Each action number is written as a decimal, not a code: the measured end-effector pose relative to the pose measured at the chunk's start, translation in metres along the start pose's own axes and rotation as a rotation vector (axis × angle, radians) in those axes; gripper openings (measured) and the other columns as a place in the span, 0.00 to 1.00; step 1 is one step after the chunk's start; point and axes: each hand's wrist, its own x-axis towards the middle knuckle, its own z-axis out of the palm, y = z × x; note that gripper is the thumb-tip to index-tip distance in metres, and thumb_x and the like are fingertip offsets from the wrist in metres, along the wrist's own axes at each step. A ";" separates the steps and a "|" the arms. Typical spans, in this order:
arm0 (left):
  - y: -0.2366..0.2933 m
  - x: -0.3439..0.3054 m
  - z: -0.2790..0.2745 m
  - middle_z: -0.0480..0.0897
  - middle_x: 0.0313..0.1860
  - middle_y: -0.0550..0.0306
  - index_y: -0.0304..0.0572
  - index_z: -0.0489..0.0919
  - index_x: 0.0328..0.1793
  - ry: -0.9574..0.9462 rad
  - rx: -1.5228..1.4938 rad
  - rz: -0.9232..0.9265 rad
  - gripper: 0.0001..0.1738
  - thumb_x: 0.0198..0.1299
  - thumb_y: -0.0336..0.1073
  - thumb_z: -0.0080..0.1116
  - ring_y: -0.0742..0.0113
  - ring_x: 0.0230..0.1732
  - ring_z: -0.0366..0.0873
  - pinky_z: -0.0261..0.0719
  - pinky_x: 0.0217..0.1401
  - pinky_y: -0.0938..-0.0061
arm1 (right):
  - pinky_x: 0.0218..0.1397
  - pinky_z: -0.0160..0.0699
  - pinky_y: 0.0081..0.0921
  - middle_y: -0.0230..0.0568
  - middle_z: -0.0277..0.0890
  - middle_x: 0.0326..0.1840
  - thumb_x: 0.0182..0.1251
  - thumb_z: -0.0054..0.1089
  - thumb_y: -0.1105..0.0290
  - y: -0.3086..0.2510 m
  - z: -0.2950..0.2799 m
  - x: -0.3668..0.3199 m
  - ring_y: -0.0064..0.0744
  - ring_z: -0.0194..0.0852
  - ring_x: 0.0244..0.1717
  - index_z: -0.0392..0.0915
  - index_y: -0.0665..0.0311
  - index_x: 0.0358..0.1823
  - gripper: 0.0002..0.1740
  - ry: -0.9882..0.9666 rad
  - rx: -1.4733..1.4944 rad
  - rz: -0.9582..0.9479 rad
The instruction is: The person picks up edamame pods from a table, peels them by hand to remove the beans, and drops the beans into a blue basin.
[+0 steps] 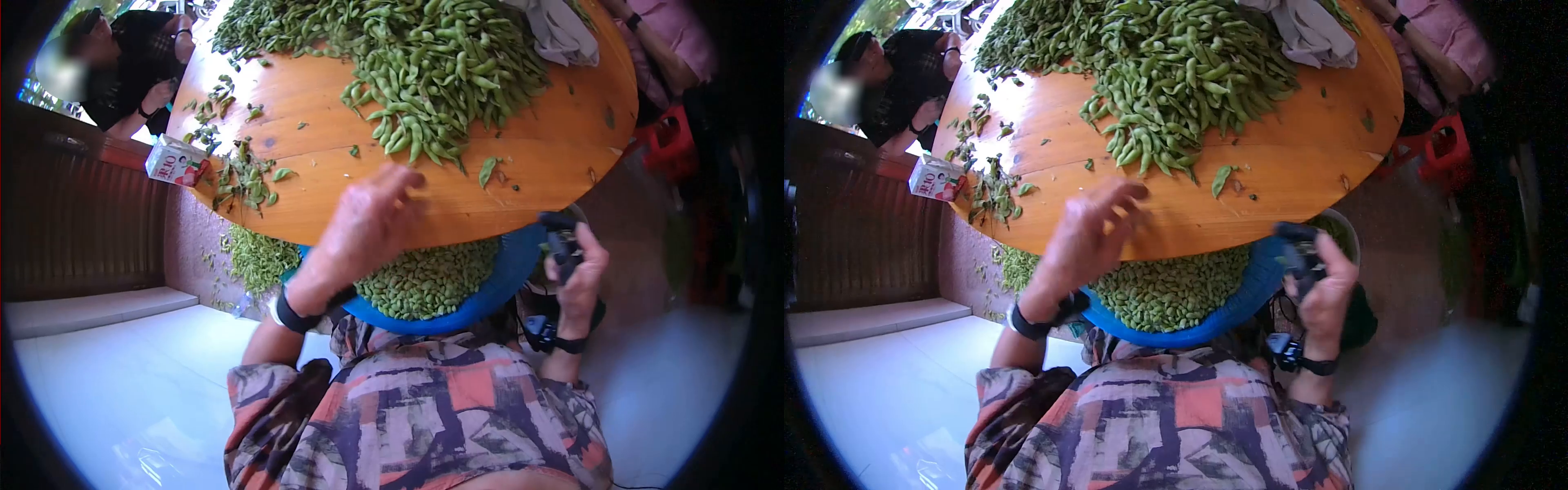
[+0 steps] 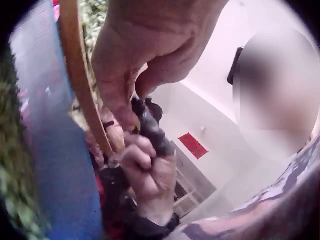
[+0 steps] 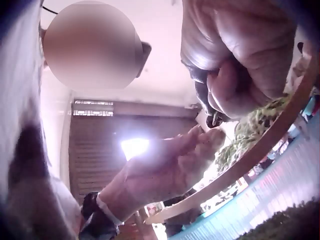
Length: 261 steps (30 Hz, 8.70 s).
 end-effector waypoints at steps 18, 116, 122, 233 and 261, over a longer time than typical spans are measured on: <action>-0.029 0.044 -0.037 0.83 0.33 0.55 0.35 0.82 0.40 0.152 0.041 -0.404 0.04 0.59 0.27 0.60 0.72 0.29 0.79 0.78 0.33 0.74 | 0.36 0.75 0.25 0.36 0.72 0.29 0.67 0.53 0.65 0.024 -0.052 0.012 0.26 0.75 0.32 0.78 0.71 0.47 0.16 0.276 -0.788 -0.022; 0.025 -0.019 0.049 0.81 0.30 0.61 0.35 0.78 0.48 -0.141 -1.264 -0.557 0.07 0.66 0.29 0.59 0.78 0.27 0.76 0.70 0.25 0.84 | 0.33 0.69 0.21 0.34 0.71 0.31 0.60 0.54 0.78 0.003 0.055 0.015 0.22 0.70 0.30 0.78 0.70 0.48 0.14 -0.434 0.193 0.375; 0.038 -0.021 0.064 0.80 0.27 0.64 0.38 0.76 0.47 0.012 -1.047 -0.476 0.05 0.68 0.30 0.57 0.81 0.26 0.74 0.71 0.27 0.85 | 0.37 0.74 0.31 0.49 0.72 0.33 0.51 0.57 0.83 0.002 0.074 0.006 0.46 0.75 0.33 0.77 0.72 0.45 0.17 -0.256 -0.326 -0.100; 0.022 -0.011 0.020 0.84 0.30 0.56 0.35 0.75 0.64 -0.269 -0.543 -0.277 0.17 0.70 0.27 0.50 0.73 0.28 0.82 0.80 0.30 0.78 | 0.37 0.73 0.37 0.53 0.72 0.32 0.48 0.55 0.83 -0.003 0.076 0.020 0.57 0.75 0.35 0.75 0.72 0.40 0.15 -0.376 -0.505 -0.139; 0.028 -0.022 0.045 0.83 0.26 0.58 0.27 0.79 0.55 0.028 -0.566 -0.405 0.14 0.71 0.31 0.51 0.73 0.24 0.83 0.80 0.26 0.80 | 0.35 0.75 0.31 0.46 0.76 0.30 0.53 0.67 0.76 0.007 0.085 0.017 0.40 0.78 0.29 0.78 0.68 0.37 0.11 -0.317 -0.499 -0.097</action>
